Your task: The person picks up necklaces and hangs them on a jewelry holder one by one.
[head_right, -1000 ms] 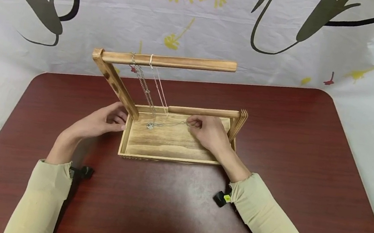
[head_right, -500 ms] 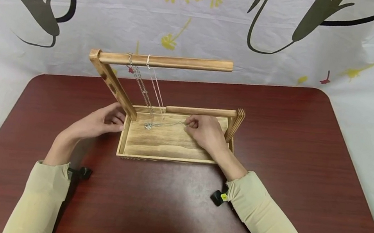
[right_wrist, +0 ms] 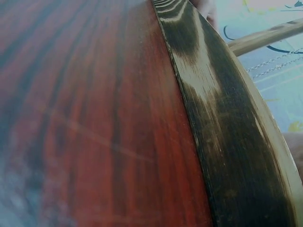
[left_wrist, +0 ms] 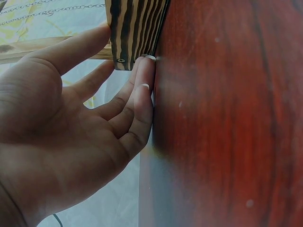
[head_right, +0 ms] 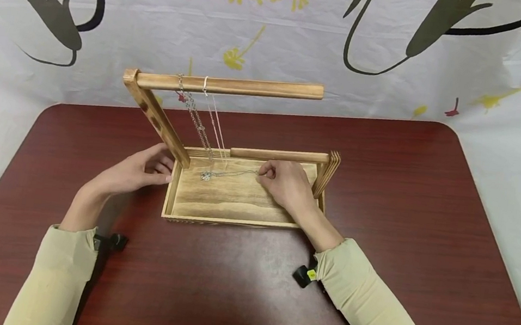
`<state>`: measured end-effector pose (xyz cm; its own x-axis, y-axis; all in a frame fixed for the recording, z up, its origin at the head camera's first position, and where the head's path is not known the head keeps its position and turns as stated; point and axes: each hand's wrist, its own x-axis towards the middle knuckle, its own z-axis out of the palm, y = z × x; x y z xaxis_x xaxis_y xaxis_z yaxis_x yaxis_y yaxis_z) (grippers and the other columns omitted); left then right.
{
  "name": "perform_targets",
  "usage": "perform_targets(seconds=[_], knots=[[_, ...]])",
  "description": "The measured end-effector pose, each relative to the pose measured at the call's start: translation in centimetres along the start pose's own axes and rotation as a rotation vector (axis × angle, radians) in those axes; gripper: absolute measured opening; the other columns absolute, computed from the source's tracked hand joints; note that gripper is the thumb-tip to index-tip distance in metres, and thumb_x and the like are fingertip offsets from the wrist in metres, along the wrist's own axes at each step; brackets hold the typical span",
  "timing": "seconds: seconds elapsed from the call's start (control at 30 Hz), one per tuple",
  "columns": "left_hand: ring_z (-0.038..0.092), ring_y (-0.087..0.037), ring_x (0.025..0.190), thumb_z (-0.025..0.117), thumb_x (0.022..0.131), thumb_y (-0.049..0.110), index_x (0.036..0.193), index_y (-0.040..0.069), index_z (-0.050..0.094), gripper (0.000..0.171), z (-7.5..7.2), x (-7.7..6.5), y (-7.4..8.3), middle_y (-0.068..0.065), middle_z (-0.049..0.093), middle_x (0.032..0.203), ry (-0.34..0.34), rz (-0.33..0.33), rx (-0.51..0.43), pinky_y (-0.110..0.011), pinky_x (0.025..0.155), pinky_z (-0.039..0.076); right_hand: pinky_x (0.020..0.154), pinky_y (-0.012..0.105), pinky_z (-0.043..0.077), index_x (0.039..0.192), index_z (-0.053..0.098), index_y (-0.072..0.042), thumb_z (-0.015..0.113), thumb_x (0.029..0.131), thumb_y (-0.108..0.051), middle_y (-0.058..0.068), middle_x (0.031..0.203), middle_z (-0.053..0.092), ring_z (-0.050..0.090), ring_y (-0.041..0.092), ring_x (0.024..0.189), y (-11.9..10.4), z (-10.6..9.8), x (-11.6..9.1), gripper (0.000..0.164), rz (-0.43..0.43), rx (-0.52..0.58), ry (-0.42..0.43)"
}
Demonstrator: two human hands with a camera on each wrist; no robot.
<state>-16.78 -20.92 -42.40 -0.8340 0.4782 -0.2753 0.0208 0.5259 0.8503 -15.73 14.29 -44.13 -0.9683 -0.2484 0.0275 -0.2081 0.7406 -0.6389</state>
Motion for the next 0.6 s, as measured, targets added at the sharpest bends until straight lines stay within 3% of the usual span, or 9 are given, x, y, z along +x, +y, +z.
perform_targets(seconds=[0.6], knots=[[0.056,-0.030,0.108,0.068,0.095,0.008,0.156,0.006,0.023,0.076,0.00,0.08,0.01,-0.021,0.056,0.123,-0.005,0.001,0.005,-0.044,0.092,0.047,0.068,0.033,0.046,0.088,0.076,-0.015,0.071,0.092,-0.022,-0.003,0.076,0.066,0.057,0.014,0.069,0.15,0.16,0.04,0.009,-0.004,-0.046,-0.013]])
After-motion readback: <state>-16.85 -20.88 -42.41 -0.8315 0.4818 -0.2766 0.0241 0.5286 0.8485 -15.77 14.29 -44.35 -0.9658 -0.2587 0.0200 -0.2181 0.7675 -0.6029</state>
